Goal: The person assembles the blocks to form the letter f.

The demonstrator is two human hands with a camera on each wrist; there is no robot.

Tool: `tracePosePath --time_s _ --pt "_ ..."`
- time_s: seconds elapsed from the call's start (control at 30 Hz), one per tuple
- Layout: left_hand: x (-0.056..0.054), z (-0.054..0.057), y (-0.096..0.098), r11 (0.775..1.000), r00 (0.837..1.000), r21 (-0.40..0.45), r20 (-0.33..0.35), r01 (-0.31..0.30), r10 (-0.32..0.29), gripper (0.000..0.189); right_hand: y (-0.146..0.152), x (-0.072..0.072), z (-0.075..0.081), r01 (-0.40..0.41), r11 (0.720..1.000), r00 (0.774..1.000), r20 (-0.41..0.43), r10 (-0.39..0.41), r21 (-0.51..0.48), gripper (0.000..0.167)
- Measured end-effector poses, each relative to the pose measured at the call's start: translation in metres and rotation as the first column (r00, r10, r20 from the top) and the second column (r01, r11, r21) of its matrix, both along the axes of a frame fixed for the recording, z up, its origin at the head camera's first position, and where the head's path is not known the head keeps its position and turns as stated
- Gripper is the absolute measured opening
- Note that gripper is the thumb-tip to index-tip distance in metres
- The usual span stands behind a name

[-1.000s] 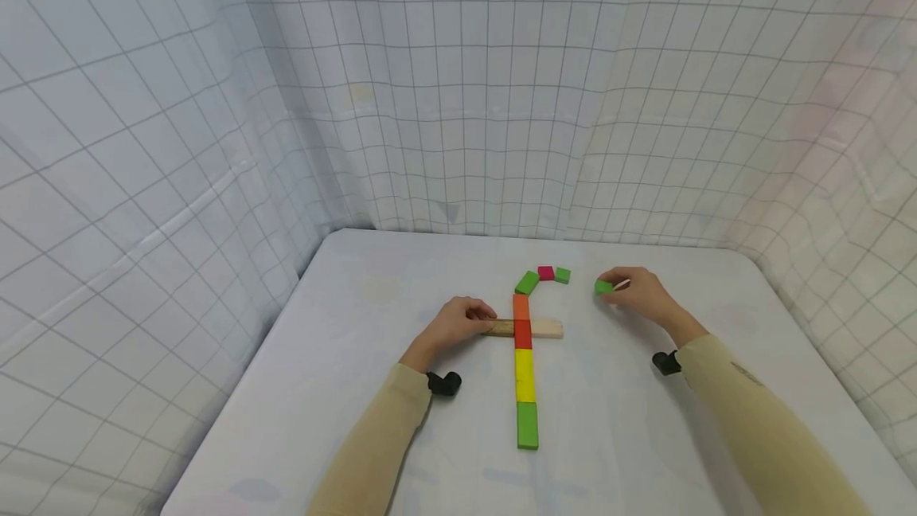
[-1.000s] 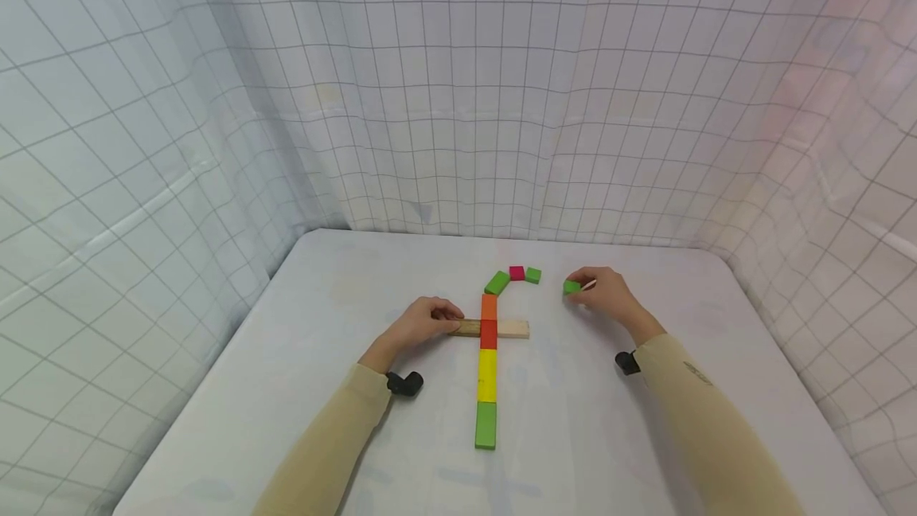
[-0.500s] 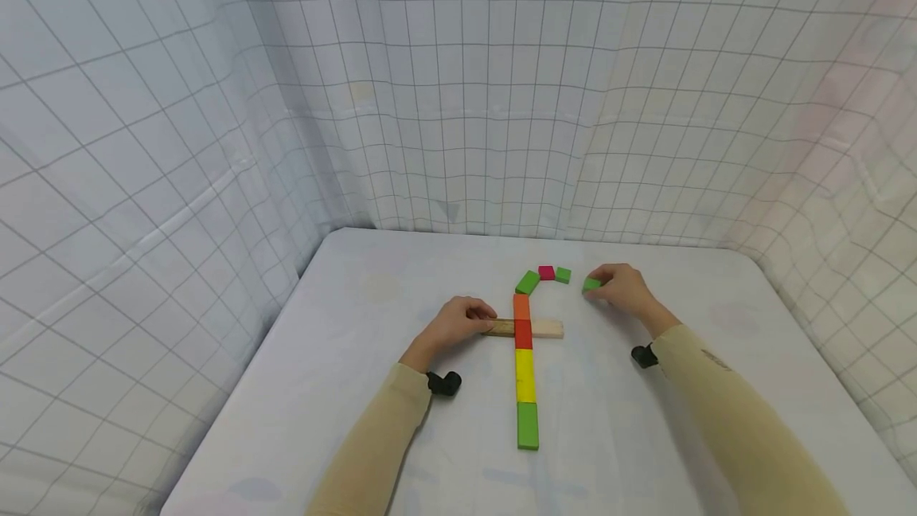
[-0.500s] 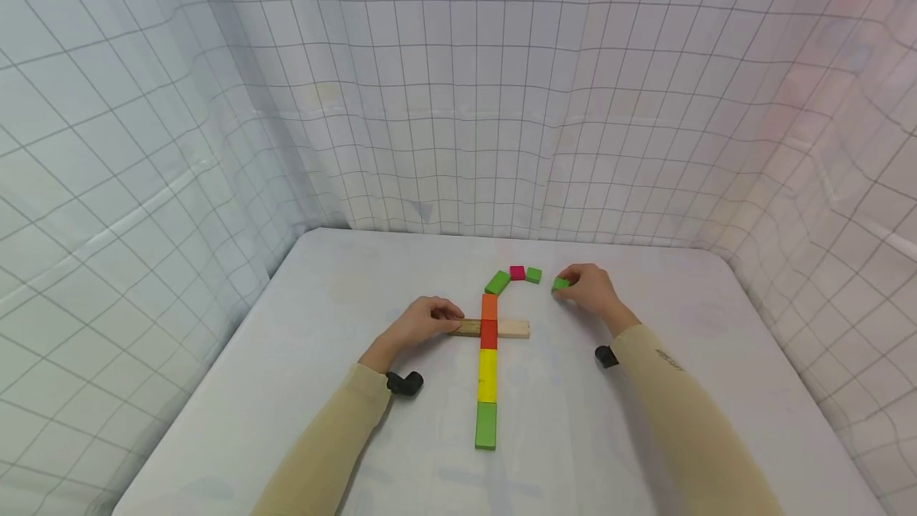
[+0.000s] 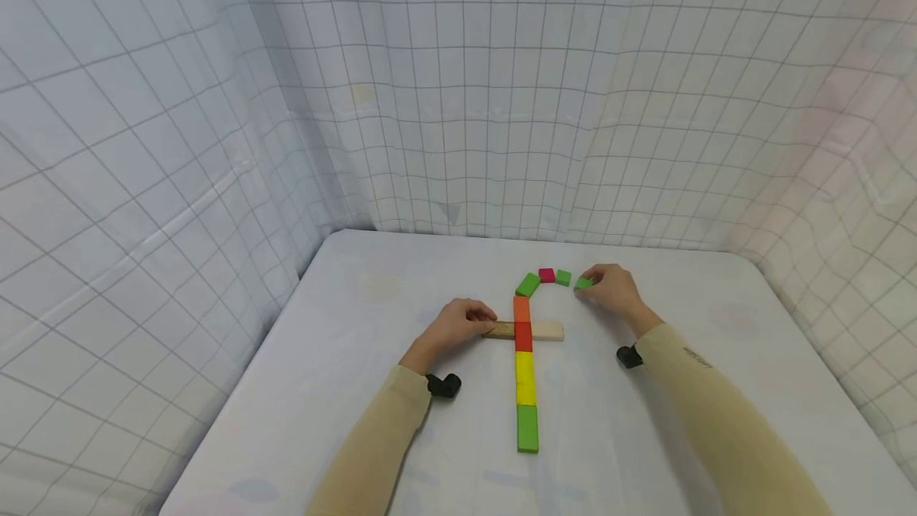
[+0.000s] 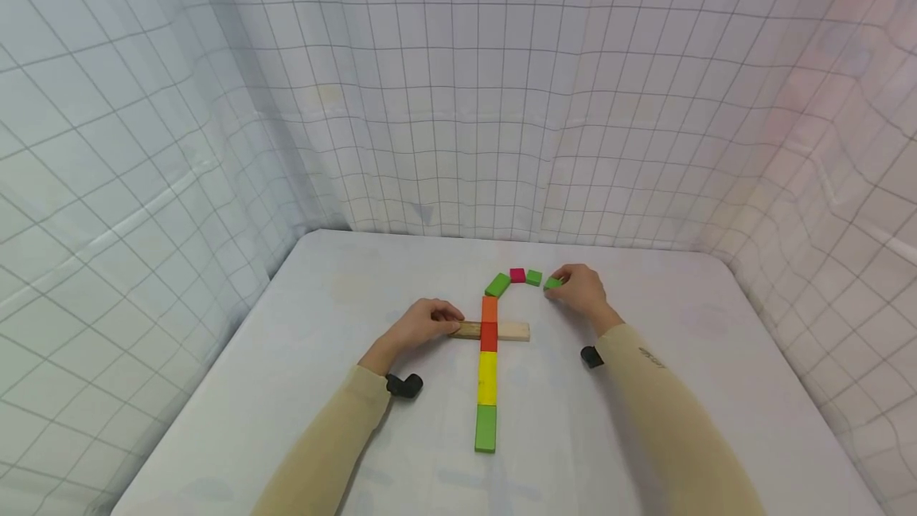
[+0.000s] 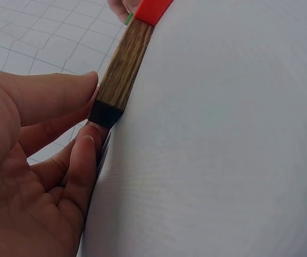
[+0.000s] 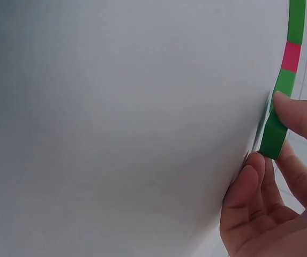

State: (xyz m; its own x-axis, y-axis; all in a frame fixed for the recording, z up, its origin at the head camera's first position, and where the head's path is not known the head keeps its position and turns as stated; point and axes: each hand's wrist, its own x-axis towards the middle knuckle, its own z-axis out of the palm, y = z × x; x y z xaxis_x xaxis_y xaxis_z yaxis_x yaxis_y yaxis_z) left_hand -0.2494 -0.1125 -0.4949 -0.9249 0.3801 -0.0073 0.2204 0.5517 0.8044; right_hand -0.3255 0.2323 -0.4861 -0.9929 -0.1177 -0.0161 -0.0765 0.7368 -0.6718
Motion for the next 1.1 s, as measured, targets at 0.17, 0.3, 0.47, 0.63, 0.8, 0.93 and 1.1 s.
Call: tracePosePath --time_s 0.17,0.3,0.47,0.63,0.8,0.93,1.1 --pt "0.001 0.000 0.001 1.000 1.000 -0.011 0.005 -0.012 0.012 0.014 -0.005 0.001 0.000 0.038 0.999 0.999 -0.002 -0.038 0.029 0.039" --pt "0.000 0.000 0.001 1.000 1.000 -0.014 -0.004 -0.020 0.020 0.014 -0.009 0.001 0.000 0.061 0.997 0.998 0.009 -0.061 0.048 0.039" --pt "0.000 -0.001 0.001 1.000 1.000 -0.011 -0.006 -0.023 0.023 0.015 -0.014 0.004 0.003 0.086 0.994 0.996 0.014 -0.087 0.073 0.041" --pt "0.000 0.000 0.002 1.000 1.000 -0.015 0.009 -0.023 0.023 0.013 -0.015 0.005 0.004 0.099 0.991 0.994 0.027 -0.101 0.087 0.043" --pt "0.001 0.001 0.002 0.999 0.999 -0.024 0.016 -0.035 0.035 0.012 -0.016 0.004 0.005 0.109 0.990 0.993 0.041 -0.113 0.087 0.043" --pt "0.002 0.002 0.002 0.999 0.999 -0.019 0.016 -0.030 0.030 0.013 -0.016 0.003 0.003 0.105 0.989 0.993 0.046 -0.110 0.103 0.045" --pt "0.002 0.001 0.002 1.000 0.999 -0.013 0.022 -0.028 0.028 0.012 -0.016 0.003 0.001 0.104 0.987 0.993 0.044 -0.110 0.121 0.046"
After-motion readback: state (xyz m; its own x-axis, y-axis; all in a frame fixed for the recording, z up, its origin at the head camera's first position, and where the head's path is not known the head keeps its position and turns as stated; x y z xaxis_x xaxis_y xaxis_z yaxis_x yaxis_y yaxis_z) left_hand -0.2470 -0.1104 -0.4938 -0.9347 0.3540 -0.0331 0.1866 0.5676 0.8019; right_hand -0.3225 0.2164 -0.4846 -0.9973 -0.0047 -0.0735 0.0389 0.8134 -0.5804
